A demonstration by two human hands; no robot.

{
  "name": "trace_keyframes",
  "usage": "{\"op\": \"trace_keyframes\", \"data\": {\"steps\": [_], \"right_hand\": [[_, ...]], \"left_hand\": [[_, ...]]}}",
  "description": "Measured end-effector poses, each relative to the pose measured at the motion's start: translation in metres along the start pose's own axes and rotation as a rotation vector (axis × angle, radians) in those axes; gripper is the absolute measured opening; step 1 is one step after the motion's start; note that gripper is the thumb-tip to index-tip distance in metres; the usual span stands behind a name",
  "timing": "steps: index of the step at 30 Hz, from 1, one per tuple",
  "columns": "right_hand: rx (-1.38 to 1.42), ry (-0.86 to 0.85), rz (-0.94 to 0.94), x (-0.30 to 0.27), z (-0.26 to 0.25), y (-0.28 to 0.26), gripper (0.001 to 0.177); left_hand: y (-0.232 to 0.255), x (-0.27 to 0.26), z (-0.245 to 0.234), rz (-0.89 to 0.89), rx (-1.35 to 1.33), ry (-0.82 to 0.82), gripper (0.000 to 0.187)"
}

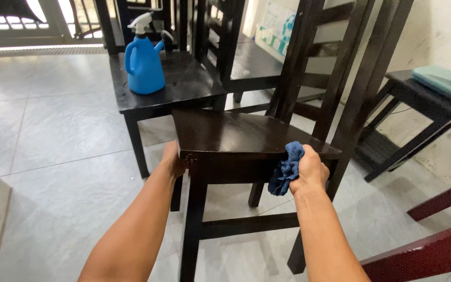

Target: The person wipes a dark wooden chair with a blue cloth, cleaning the legs, seat, and backrest. They then spray the cloth with a blue spray bottle and continue wiping the chair surfaces.

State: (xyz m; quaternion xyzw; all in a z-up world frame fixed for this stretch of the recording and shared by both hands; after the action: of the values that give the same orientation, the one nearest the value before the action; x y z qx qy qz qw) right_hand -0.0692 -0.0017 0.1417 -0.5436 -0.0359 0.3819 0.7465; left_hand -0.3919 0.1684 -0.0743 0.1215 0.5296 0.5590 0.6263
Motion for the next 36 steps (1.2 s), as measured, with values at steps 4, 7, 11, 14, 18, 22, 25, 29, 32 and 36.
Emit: {"op": "trace_keyframes", "data": {"steps": [4,7,11,14,18,22,25,29,32,36], "right_hand": [[-0.108,0.043,-0.052,-0.007,0.008,0.012,0.016],[-0.118,0.016,-0.073,-0.015,0.03,0.023,0.018],[-0.126,-0.018,-0.09,-0.029,0.021,0.048,0.021],[-0.1,-0.04,-0.083,-0.036,0.023,0.046,0.02],[-0.091,-0.05,-0.08,-0.048,0.022,0.039,0.017],[-0.149,-0.032,-0.106,-0.049,0.021,0.038,0.018],[-0.151,-0.088,-0.131,-0.045,0.021,0.038,0.022],[-0.221,-0.097,-0.16,-0.046,0.006,0.045,0.029],[-0.006,-0.297,-0.045,-0.052,-0.009,0.057,0.03],[0.109,-0.587,-0.146,-0.071,-0.018,0.073,0.032]], "left_hand": [[0.014,-0.048,-0.023,0.053,-0.01,-0.194,0.041],[0.046,-0.069,-0.014,0.012,-0.254,-0.292,0.049],[0.048,-0.102,-0.034,0.058,-0.325,-0.317,0.059],[0.073,-0.129,-0.038,-0.015,-0.122,-0.206,0.096],[0.114,-0.188,-0.039,0.226,0.233,0.193,0.086],[0.138,-0.266,-0.017,0.706,0.809,-0.14,0.083],[0.131,-0.295,0.015,0.8,1.43,-0.141,0.074],[0.122,-0.307,0.029,0.988,1.605,-0.072,0.057],[0.117,-0.299,0.028,1.086,1.529,-0.039,0.052],[0.111,-0.289,0.021,1.097,1.468,0.003,0.048]]}}
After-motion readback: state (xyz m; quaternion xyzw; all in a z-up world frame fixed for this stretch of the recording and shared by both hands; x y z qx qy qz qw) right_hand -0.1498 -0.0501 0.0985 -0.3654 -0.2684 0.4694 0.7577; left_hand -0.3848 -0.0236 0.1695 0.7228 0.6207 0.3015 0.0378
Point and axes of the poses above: each hand's wrist, its own x-axis towards the middle knuckle, its own z-axis out of the palm, y = z × x, the point moved 3 cm from there along x, towards the middle knuckle, and after that the axes turned 11 degrees about y, right-handed, at the moved point
